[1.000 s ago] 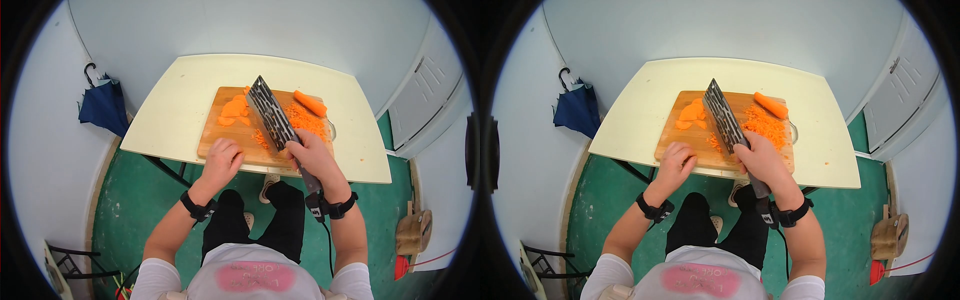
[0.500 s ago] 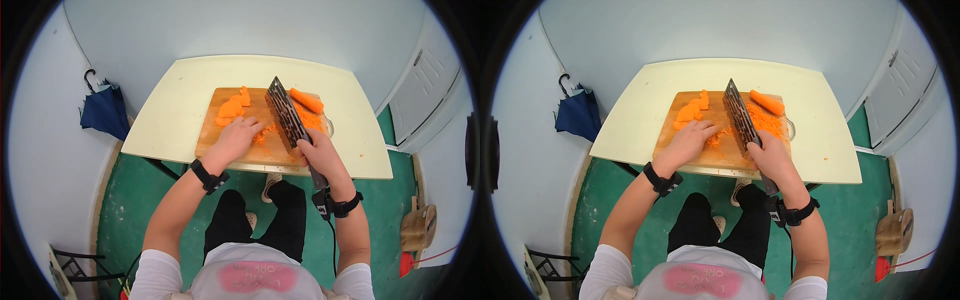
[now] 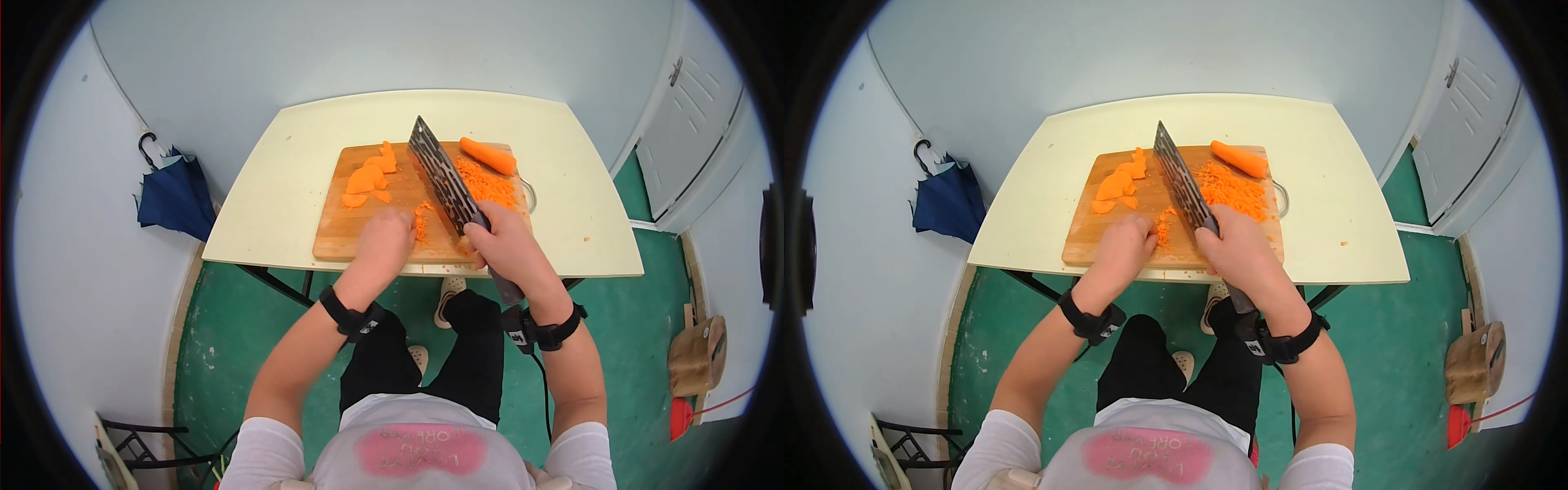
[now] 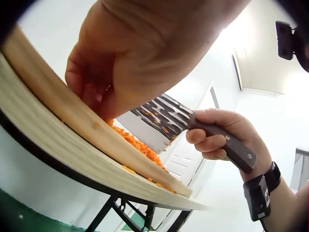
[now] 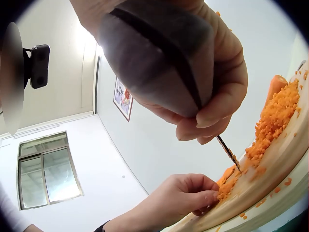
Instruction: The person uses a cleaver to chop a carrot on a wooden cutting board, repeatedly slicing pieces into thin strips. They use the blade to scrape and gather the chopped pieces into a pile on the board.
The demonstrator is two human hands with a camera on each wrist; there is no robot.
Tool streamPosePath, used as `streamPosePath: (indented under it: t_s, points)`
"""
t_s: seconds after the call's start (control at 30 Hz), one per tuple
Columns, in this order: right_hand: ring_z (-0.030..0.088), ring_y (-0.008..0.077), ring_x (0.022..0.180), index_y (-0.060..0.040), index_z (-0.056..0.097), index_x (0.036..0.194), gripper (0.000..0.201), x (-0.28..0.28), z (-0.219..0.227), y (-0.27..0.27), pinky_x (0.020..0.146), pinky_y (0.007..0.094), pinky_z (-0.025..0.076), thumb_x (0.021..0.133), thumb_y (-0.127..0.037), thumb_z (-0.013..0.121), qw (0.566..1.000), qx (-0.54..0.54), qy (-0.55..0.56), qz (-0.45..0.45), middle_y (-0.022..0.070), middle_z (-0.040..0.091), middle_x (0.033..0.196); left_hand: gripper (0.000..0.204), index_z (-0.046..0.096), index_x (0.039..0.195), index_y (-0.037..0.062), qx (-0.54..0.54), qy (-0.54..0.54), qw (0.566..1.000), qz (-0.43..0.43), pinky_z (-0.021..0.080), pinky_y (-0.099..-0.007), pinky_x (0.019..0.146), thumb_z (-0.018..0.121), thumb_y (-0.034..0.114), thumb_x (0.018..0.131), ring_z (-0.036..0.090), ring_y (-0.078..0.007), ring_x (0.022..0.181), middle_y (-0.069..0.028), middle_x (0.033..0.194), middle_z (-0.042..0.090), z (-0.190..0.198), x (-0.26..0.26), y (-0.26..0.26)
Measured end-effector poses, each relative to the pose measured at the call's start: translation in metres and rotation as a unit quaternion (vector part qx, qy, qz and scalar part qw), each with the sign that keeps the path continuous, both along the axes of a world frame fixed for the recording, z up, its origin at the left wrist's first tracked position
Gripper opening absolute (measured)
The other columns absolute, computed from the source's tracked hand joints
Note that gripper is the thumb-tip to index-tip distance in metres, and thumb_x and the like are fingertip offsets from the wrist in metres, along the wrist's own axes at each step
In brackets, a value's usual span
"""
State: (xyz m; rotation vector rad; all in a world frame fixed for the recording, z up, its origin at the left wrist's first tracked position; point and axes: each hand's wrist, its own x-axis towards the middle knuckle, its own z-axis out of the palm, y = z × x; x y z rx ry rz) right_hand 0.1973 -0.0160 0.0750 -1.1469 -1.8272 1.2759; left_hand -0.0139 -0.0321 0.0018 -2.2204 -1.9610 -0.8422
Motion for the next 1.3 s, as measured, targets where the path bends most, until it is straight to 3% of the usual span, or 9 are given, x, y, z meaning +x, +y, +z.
streamPosePath:
  t_s: [0.13,0.23,0.3,0.53,0.6,0.8,1.03,1.2,1.3]
  points:
    - [0.059,0.0226,0.051,0.0044,0.056,0.091,0.018,-0.005,0.002,-0.004,0.054,0.0369,0.049,0.088,-0.013,0.051,1.0,0.011,-0.022,0.013,0.0148,0.059,0.067,0.009,0.065,0.085,0.0012,-0.001,-0.04,0.999,0.015,0.051,-0.0441,0.074,0.066,0.009,0.08,0.062,-0.0364,0.082,-0.0166,0.083,0.063,-0.001,0.005,-0.003]
    - [0.061,0.0283,0.054,0.004,0.057,0.09,0.019,-0.007,-0.006,-0.003,0.058,0.0401,0.049,0.088,-0.014,0.051,0.99,0.114,-0.083,0.027,0.0196,0.059,0.067,0.008,0.066,0.085,0.0017,0.025,-0.038,0.999,0.001,0.051,-0.0435,0.073,0.067,0.008,0.079,0.062,-0.0358,0.082,-0.0161,0.083,0.064,-0.001,0.0,-0.005]
    - [0.056,0.0121,0.051,0.0035,0.058,0.097,0.019,-0.006,0.003,-0.008,0.05,0.029,0.047,0.089,-0.013,0.053,0.99,0.073,-0.116,0.043,0.0049,0.054,0.066,0.007,0.066,0.084,0.0021,0.037,-0.034,0.999,0.004,0.051,-0.0429,0.072,0.067,0.007,0.079,0.063,-0.0349,0.081,-0.0157,0.083,0.064,-0.004,-0.003,-0.006]
    - [0.058,0.0153,0.051,0.0037,0.057,0.096,0.018,-0.022,0.009,-0.011,0.052,0.0316,0.048,0.089,-0.013,0.053,0.988,0.068,-0.12,0.067,0.0084,0.056,0.065,0.007,0.064,0.082,0.0036,0.063,-0.03,0.998,0.005,0.051,-0.0423,0.069,0.067,0.007,0.077,0.063,-0.0339,0.079,-0.0141,0.08,0.062,-0.006,0.0,-0.007]
    - [0.062,0.0431,0.074,0.0034,0.059,0.095,0.02,-0.03,0.0,-0.007,0.069,0.0485,0.049,0.088,-0.014,0.052,0.985,0.114,-0.112,0.07,0.0251,0.062,0.076,0.009,0.064,0.081,0.0043,0.055,-0.018,0.998,0.034,0.051,-0.043,0.067,0.068,0.011,0.075,0.063,-0.0336,0.077,-0.0135,0.078,0.061,-0.002,0.003,-0.011]
    - [0.061,0.0443,0.078,0.0031,0.058,0.092,0.019,-0.049,0.0,0.004,0.071,0.0509,0.048,0.085,-0.014,0.054,0.977,0.167,-0.103,0.081,0.0262,0.062,0.077,0.012,0.064,0.079,0.0044,0.047,-0.036,0.995,0.08,0.05,-0.0441,0.064,0.069,0.015,0.076,0.063,-0.0336,0.075,-0.0137,0.078,0.061,-0.005,0.007,-0.011]
    - [0.061,0.0445,0.078,0.0032,0.058,0.091,0.019,-0.071,-0.013,0.026,0.071,0.0512,0.048,0.084,-0.014,0.054,0.965,0.206,-0.13,0.095,0.0265,0.062,0.077,0.013,0.064,0.08,0.003,0.032,-0.029,0.996,0.074,0.05,-0.0444,0.065,0.068,0.016,0.078,0.062,-0.0347,0.076,-0.0144,0.078,0.061,-0.003,0.006,-0.015]
    - [0.061,0.0447,0.077,0.0032,0.058,0.091,0.019,-0.063,0.004,0.016,0.071,0.0516,0.048,0.084,-0.014,0.053,0.971,0.198,-0.112,0.073,0.0261,0.062,0.075,0.009,0.065,0.083,0.0025,0.067,-0.113,0.991,0.03,0.049,-0.044,0.067,0.068,0.011,0.079,0.061,-0.0349,0.078,-0.0146,0.079,0.06,-0.008,-0.004,-0.022]
    - [0.061,0.0446,0.077,0.0036,0.058,0.091,0.019,-0.061,0.005,0.016,0.071,0.0514,0.049,0.085,-0.013,0.053,0.971,0.195,-0.103,0.093,0.0265,0.062,0.076,0.007,0.065,0.081,0.0032,0.064,-0.083,0.994,0.033,0.05,-0.0436,0.068,0.067,0.01,0.079,0.061,-0.034,0.077,-0.0141,0.079,0.059,-0.008,-0.005,-0.022]
